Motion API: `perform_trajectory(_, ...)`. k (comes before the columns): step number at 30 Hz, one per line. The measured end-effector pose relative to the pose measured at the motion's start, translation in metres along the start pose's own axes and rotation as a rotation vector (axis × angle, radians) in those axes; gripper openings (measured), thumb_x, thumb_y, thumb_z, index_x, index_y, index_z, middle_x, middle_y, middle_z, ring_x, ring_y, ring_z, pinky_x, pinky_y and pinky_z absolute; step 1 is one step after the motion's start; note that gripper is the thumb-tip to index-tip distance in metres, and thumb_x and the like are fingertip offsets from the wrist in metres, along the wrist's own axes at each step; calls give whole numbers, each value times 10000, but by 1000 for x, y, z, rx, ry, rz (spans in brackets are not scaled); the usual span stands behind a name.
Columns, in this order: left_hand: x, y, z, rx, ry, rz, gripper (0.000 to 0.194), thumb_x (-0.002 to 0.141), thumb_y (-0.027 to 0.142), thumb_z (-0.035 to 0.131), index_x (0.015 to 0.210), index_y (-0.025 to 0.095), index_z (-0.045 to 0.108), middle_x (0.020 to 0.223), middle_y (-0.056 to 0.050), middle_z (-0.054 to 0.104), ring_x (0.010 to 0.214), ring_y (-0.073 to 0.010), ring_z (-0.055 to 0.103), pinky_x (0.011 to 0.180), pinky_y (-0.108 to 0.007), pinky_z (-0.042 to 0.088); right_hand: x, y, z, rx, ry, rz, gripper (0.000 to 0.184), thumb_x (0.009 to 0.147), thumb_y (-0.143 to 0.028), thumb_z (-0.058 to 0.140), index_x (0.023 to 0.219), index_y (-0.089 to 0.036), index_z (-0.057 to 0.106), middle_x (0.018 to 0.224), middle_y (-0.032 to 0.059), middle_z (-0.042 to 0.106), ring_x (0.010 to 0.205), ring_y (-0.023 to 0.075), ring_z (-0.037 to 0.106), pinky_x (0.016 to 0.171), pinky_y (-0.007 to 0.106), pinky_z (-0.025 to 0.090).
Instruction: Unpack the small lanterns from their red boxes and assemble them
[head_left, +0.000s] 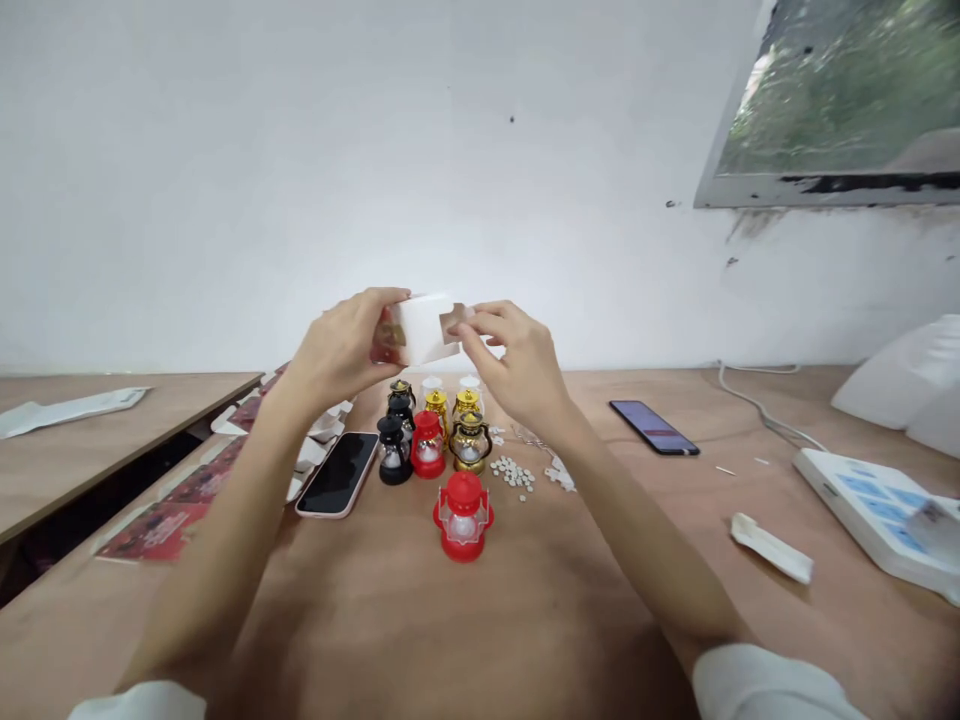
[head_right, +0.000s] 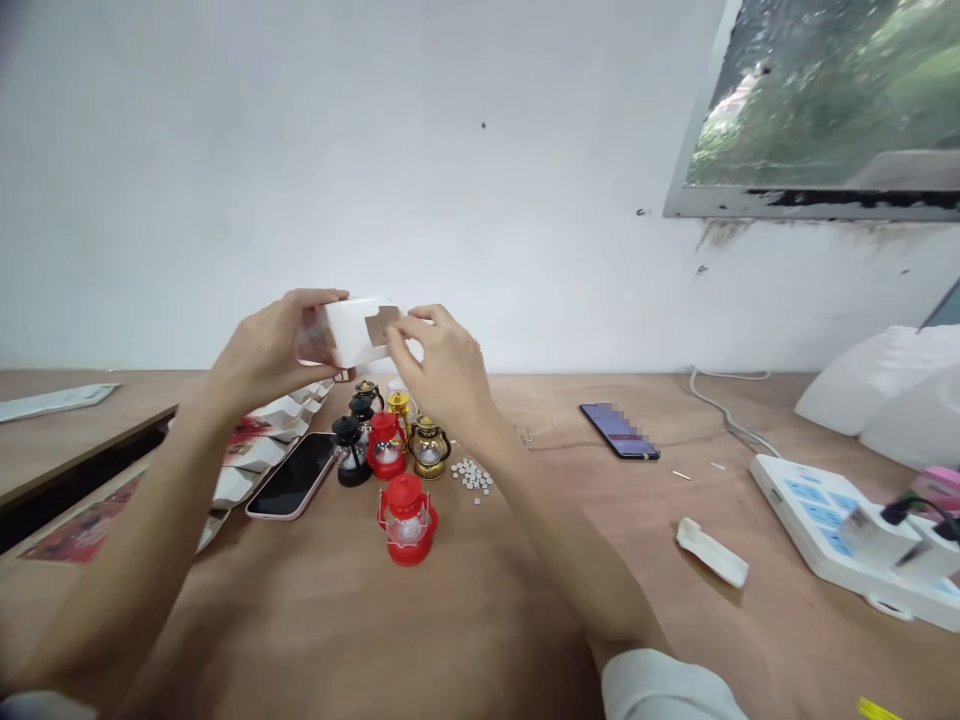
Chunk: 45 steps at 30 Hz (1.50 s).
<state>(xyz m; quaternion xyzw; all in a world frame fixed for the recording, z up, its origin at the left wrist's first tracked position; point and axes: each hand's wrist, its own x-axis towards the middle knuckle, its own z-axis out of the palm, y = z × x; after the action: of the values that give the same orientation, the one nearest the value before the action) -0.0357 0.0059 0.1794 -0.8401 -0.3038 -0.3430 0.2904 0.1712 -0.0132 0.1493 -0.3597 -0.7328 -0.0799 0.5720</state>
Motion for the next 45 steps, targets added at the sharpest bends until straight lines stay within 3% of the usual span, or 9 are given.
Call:
perform_trajectory(4,4,4,16,-69,72,11,570,699,234,667,1211,208,420,1050,-57,611,856,-182,603,718,-294,496,-2,21,-5,39,18,91,246,786,-272,590,557,-187,620,737,26,613,678,150,573,660,344,496)
perform_trajectory(7,3,9,21,-113,110,30,603,706,206,666,1244,225,394,1077,-57,595,870,-179,600,718,-294,501,-6,26,-8,108,-4,51,57,737,-203,618,731,-206,674,872,25,621,753,154,593,664,332,527)
perform_trajectory(12,2,15,23,-84,90,144,503,744,145,623,1204,276,466,1158,-75,533,981,-214,566,769,-344,503,-7,27,-8,125,-130,0,392,733,-132,570,1106,-253,584,1105,33,589,791,148,591,682,336,554)
perform_trajectory(18,-2,17,25,-113,68,172,392,739,148,617,1098,277,527,1203,-75,455,981,-210,538,781,-366,503,-7,25,-14,322,-178,59,324,782,-212,530,1102,-259,544,1198,18,550,800,134,587,649,304,563)
perform_trajectory(27,2,44,51,-432,457,69,525,757,392,648,1199,264,396,1112,-76,516,1054,-253,518,869,-453,451,-8,14,-18,578,-112,188,273,790,-349,560,1040,-240,553,886,0,531,754,120,543,655,286,576)
perform_trajectory(30,1,47,48,-442,418,14,573,780,441,603,1263,265,351,1152,-87,514,1054,-259,524,863,-457,452,-6,15,-20,633,-174,186,320,818,-459,518,1068,-261,549,927,8,537,821,135,566,672,293,566)
perform_trajectory(33,-1,48,41,-392,371,-21,395,812,410,552,1158,275,417,1121,-77,526,1072,-251,517,877,-471,447,-5,15,-22,679,-259,198,382,847,-545,433,1092,-280,557,1036,23,571,919,159,584,729,326,557)
perform_trajectory(37,-1,52,38,-377,364,-33,303,782,351,572,1043,273,438,1093,-64,545,1072,-241,520,881,-475,448,-6,13,-21,695,-302,182,339,812,-501,538,1063,-277,587,1134,23,593,1039,178,564,824,359,530)
perform_trajectory(45,1,58,41,-269,369,66,280,724,289,599,961,234,460,1023,-62,609,976,-223,578,814,-418,465,-9,8,-18,773,-244,265,295,659,-391,732,825,-199,582,1056,33,627,814,146,628,774,366,544)
